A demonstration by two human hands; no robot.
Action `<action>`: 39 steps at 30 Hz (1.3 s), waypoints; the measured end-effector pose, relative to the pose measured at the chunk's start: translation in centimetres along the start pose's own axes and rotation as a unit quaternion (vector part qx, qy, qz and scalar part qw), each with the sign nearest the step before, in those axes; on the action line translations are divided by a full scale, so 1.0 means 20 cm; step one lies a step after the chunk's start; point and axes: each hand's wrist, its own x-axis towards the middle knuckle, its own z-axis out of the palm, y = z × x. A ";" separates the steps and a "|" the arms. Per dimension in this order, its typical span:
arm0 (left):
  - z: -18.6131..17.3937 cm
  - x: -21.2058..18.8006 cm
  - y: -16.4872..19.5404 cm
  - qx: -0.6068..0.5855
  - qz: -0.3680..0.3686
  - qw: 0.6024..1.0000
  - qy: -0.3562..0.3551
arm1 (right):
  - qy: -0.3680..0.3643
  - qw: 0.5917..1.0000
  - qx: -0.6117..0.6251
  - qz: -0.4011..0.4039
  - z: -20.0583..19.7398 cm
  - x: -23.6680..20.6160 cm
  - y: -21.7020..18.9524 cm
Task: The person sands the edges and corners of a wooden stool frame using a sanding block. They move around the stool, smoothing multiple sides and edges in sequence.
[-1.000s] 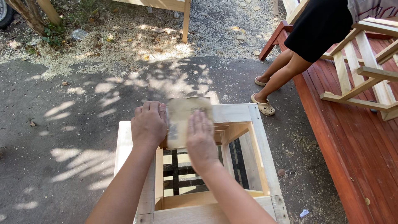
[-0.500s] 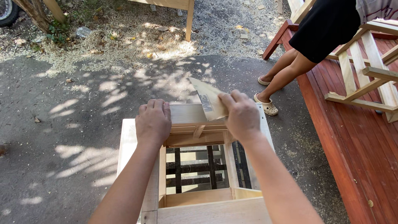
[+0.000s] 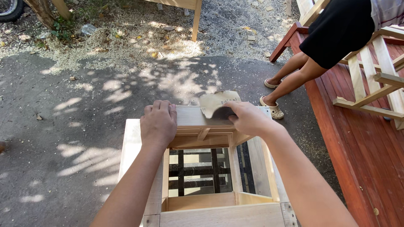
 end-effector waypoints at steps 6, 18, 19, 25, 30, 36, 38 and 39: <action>-0.01 0.00 0.00 0.004 0.005 1.000 0.009 | -0.014 0.998 -0.003 0.058 0.06 0.15 -0.10; -0.02 0.00 0.01 -0.008 0.001 1.000 0.010 | 0.093 0.994 -0.055 0.026 0.24 0.26 -0.17; -0.02 0.00 0.01 -0.007 0.000 1.000 0.009 | 0.084 0.994 -0.069 0.021 0.27 0.27 -0.18; -0.02 -0.01 0.01 -0.004 -0.002 1.000 0.000 | -0.101 0.966 -0.234 0.036 -0.03 0.17 -0.02; -0.01 -0.01 0.01 0.004 0.005 1.000 0.014 | 0.030 0.990 -0.135 -0.024 -0.04 0.10 0.07; -0.02 -0.02 0.00 -0.003 0.015 0.999 0.030 | 0.189 0.958 -0.148 -0.158 0.22 0.13 0.08; -0.02 -0.03 0.00 -0.001 0.007 1.000 0.017 | 0.150 0.958 -0.169 -0.175 0.14 0.07 0.14; -0.03 -0.03 0.00 -0.002 0.006 1.000 0.013 | 0.161 0.955 -0.171 -0.180 0.09 0.03 0.17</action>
